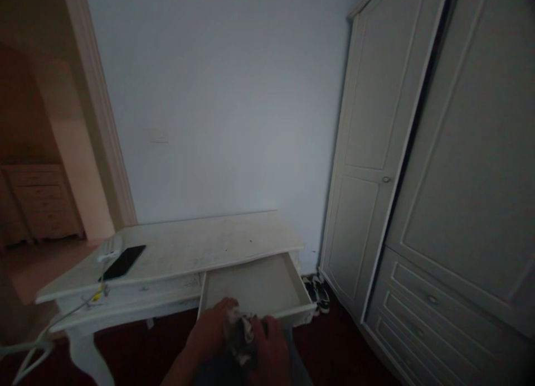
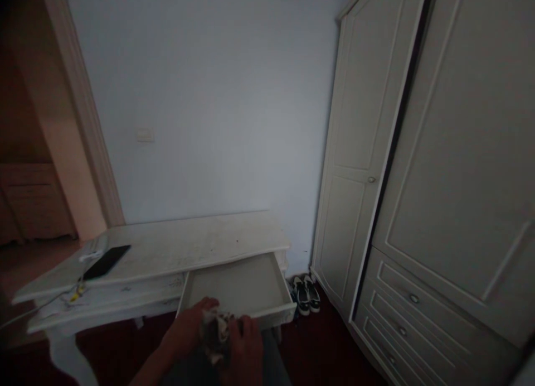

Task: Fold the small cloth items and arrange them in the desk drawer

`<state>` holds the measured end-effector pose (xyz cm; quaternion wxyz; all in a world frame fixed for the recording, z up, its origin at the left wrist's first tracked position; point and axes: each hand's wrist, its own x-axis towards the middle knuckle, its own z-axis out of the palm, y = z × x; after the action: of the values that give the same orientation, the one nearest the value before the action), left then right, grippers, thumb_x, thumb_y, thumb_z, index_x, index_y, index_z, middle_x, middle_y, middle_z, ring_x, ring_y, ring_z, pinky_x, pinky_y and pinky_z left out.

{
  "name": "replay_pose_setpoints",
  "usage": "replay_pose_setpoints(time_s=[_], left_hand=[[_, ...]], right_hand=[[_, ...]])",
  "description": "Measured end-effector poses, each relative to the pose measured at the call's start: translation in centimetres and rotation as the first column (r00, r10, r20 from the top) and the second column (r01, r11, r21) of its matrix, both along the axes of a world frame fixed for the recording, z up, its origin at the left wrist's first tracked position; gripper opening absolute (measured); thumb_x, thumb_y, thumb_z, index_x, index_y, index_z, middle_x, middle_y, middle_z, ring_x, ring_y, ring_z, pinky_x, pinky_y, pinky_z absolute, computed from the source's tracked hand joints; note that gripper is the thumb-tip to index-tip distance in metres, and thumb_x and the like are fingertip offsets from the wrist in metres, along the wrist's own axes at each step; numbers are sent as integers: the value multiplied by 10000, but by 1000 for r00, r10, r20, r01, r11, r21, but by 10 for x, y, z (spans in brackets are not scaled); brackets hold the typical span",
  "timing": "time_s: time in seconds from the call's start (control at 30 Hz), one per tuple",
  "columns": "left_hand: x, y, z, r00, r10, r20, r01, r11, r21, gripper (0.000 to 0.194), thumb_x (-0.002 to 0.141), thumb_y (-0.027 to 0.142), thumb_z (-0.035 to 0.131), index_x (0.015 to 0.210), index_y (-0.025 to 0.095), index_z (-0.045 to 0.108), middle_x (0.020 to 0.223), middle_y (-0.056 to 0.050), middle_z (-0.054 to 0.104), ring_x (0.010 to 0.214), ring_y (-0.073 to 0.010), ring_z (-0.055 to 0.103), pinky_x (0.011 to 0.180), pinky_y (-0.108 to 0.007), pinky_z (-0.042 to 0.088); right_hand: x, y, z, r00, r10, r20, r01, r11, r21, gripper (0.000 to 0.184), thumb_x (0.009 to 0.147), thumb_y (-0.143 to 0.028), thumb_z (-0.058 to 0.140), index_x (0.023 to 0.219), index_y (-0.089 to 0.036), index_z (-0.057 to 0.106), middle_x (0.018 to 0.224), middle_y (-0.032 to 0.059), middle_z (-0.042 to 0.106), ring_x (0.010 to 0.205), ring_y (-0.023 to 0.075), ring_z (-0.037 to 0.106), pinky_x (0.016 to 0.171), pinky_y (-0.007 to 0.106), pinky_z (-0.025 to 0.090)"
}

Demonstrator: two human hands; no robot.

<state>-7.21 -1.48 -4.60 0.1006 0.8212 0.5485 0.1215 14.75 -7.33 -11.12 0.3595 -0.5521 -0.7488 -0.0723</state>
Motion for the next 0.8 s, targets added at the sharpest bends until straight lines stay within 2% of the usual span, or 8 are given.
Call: replay_pose_setpoints(time_s=[0.1,0.17,0.33,0.43,0.53,0.67,0.73,0.8], left_hand=[[6,-5,11,992,-58,-113,48,994,-94,287,963,311,544,1201,261,696,1269,-82,731,1183,-257,672,995,-344,508],[8,-8,18,984,-59,-168,43,995,-94,274,980,329,505,1148,240,703,1197,-97,751,1123,-271,692,940,-360,516],[12,-9,20,979,-21,-201,7,997,-72,507,1078,347,212,1110,207,699,1132,-144,757,1085,-292,708,908,-400,502],[14,-8,20,987,-6,-160,-6,997,-77,511,1072,375,215,1041,214,699,1073,-129,767,1022,-286,721,867,-387,496],[11,-5,22,996,24,-88,-31,997,-74,449,1053,395,274,998,236,690,1034,-89,775,991,-262,721,838,-351,483],[2,2,22,965,32,261,0,993,-121,419,1034,462,325,965,238,673,990,-37,777,938,-206,707,811,-281,479],[1,5,21,929,51,366,6,988,-153,485,1044,491,273,950,228,669,936,-30,773,865,-189,701,787,-270,482],[2,5,19,939,62,338,-9,988,-156,476,1031,508,313,908,227,678,890,-28,766,835,-189,694,776,-275,468]], right_hand=[[-20,-3,1,994,109,25,-108,993,-43,665,662,-300,815,1299,-305,626,1218,91,654,1070,341,623,939,439,526],[-8,-3,4,994,103,42,-100,993,-58,654,672,-278,798,1305,-308,635,1237,88,646,1101,341,617,960,444,518],[67,3,5,994,-107,-15,106,991,-81,603,703,-207,738,1294,-300,665,1261,97,620,1131,324,612,963,409,525],[81,2,6,942,-309,-130,296,949,-109,550,729,-223,726,1273,-279,663,1236,104,611,1135,327,604,925,401,541],[46,-3,12,953,-261,-151,243,962,-124,537,733,-242,755,1260,-279,655,1193,102,625,1095,317,614,905,396,541],[-27,-8,18,1000,-15,9,15,994,-107,608,686,-326,840,1265,-282,659,1223,118,658,1121,363,611,960,482,508],[-55,-8,13,995,74,67,-68,993,-95,652,681,-394,859,1289,-287,651,1251,118,670,1136,372,609,966,494,501],[-72,-7,0,979,171,115,-165,985,-58,629,722,-436,836,1305,-300,644,1256,101,686,1107,350,620,950,473,502]])
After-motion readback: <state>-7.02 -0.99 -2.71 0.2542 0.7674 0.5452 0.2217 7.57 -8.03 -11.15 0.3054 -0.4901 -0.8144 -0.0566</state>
